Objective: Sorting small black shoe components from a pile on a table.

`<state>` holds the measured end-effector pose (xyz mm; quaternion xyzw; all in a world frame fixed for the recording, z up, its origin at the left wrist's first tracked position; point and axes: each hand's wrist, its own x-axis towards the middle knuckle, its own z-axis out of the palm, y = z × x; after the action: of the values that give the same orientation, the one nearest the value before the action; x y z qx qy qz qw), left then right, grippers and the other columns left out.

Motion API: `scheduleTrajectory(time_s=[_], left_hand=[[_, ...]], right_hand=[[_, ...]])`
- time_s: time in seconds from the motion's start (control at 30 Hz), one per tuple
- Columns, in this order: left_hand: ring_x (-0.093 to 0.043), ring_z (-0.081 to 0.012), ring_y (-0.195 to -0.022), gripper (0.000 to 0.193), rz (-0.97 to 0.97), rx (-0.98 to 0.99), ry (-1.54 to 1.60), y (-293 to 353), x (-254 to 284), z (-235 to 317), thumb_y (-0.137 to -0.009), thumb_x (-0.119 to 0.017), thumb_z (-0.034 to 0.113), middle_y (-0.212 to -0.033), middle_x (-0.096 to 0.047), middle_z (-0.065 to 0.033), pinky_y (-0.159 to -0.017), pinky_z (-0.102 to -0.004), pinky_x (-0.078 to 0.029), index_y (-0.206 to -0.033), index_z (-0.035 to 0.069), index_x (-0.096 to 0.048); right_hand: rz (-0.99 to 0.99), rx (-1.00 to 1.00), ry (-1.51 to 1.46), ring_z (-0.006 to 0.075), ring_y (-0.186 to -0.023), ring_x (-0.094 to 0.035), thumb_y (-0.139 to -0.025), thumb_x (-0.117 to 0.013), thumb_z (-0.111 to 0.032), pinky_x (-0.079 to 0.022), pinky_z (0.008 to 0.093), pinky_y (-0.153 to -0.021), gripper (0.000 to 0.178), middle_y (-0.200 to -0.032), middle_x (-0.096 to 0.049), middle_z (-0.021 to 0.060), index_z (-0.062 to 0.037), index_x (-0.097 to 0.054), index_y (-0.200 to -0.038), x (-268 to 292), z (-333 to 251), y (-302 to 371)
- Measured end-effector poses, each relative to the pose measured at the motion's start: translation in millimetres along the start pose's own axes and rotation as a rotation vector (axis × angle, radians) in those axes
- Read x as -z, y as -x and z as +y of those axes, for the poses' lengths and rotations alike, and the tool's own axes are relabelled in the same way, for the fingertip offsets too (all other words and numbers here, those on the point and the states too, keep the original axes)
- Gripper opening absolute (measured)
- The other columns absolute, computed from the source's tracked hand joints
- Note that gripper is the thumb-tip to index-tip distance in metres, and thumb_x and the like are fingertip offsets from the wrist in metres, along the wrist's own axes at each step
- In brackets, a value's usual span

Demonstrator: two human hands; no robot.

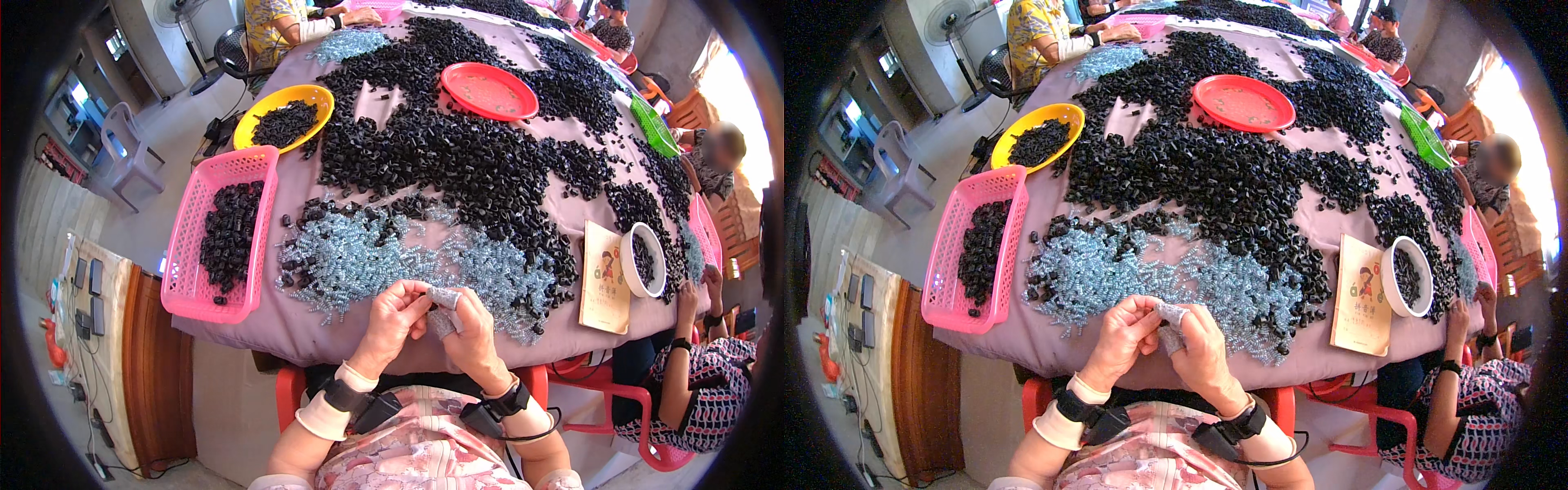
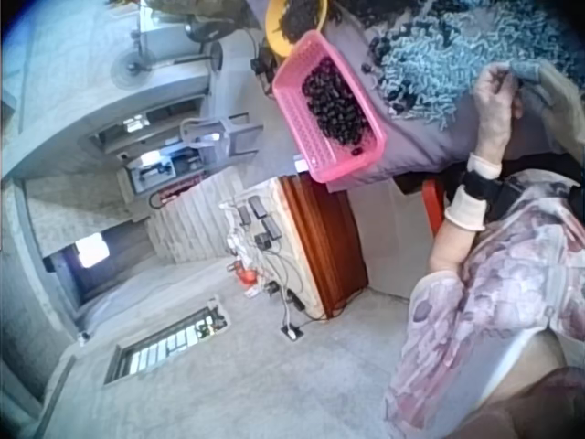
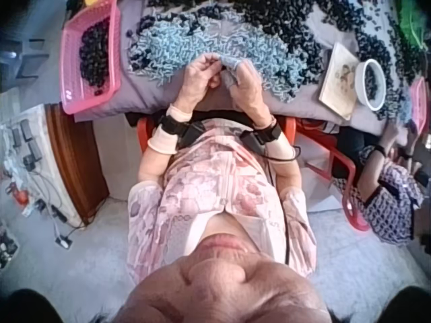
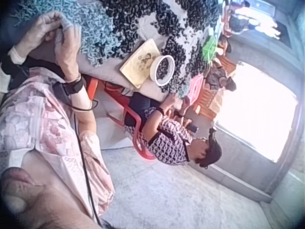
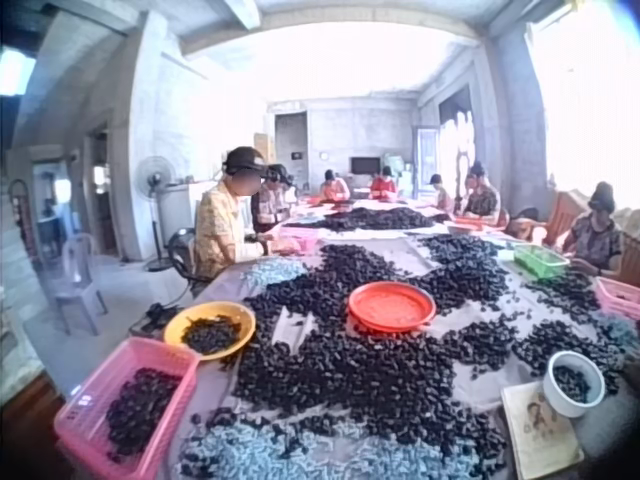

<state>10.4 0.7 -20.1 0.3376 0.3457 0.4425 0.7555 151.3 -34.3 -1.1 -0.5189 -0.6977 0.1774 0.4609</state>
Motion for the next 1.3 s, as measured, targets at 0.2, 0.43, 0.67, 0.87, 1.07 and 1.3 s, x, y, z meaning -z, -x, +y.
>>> scheduleTrajectory(time_s=[0.2, 0.43, 0.67, 0.87, 1.07, 1.3], left_hand=[[-0.049, -0.0053, -0.052, 0.018, -0.085, 0.072, 0.087, 1, 1, 11, -0.088, -0.058, 0.004, -0.078, -0.059, -0.0034, -0.042, -0.0183, -0.037, -0.104, 0.004, -0.049], [-0.049, -0.0065, -0.053, 0.029, -0.1, 0.14, 0.132, 3, -4, 18, -0.086, -0.061, 0.001, -0.079, -0.058, -0.0065, -0.04, -0.0197, -0.037, -0.105, 0.005, -0.04], [-0.053, -0.0089, -0.063, 0.026, -0.189, 0.21, 0.226, 3, -5, 16, -0.087, -0.061, 0.005, -0.086, -0.058, -0.0046, -0.047, -0.021, -0.04, -0.105, 0.009, -0.043], [-0.055, -0.0101, -0.069, 0.027, -0.202, 0.187, 0.3, 4, -6, 14, -0.087, -0.061, 0.006, -0.087, -0.06, -0.004, -0.052, -0.022, -0.043, -0.107, 0.013, -0.045], [-0.054, -0.0091, -0.066, 0.026, -0.138, 0.16, 0.279, 6, -15, 13, -0.087, -0.06, 0.004, -0.086, -0.058, -0.0044, -0.048, -0.0211, -0.041, -0.105, 0.013, -0.044], [-0.061, -0.0135, -0.079, 0.026, -0.187, 0.153, 0.412, 6, -10, -1, -0.086, -0.061, 0.004, -0.091, -0.062, -0.0048, -0.056, -0.0226, -0.047, -0.105, 0.014, -0.046]], right_hand=[[-0.062, -0.224, -0.519, 0.0146, -0.075, -0.052, -0.073, -0.07, -0.001, -0.045, 0.0264, -0.069, 0.037, -0.089, -0.054, 0.005, -0.0026, -0.057, -0.108, -5, 13, 5], [-0.197, -0.28, -0.536, 0.0098, -0.08, -0.048, -0.076, -0.072, -0.009, -0.042, 0.0234, -0.069, 0.037, -0.098, -0.051, 0.0039, -0.0009, -0.058, -0.109, 6, 7, -4], [-0.249, -0.278, -0.658, 0.0087, -0.076, -0.047, -0.077, -0.072, -0.013, -0.04, 0.0216, -0.066, 0.037, -0.101, -0.05, 0.0028, -0.0011, -0.058, -0.109, 11, 15, -3], [-0.215, -0.304, -0.776, 0.0076, -0.078, -0.047, -0.079, -0.07, -0.015, -0.04, 0.0213, -0.067, 0.034, -0.101, -0.05, 0.0017, -0.0012, -0.058, -0.109, 13, 8, -3], [-0.182, -0.304, -0.767, 0.0092, -0.08, -0.049, -0.081, -0.069, -0.018, -0.041, 0.0219, -0.068, 0.032, -0.102, -0.051, 0.0027, -0.0021, -0.058, -0.107, 16, 4, -3], [-0.14, -0.145, -0.441, 0.0117, -0.072, -0.048, -0.081, -0.066, -0.024, -0.042, 0.0243, -0.063, 0.035, -0.101, -0.054, 0.0055, -0.0003, -0.057, -0.105, 14, 8, -1]])
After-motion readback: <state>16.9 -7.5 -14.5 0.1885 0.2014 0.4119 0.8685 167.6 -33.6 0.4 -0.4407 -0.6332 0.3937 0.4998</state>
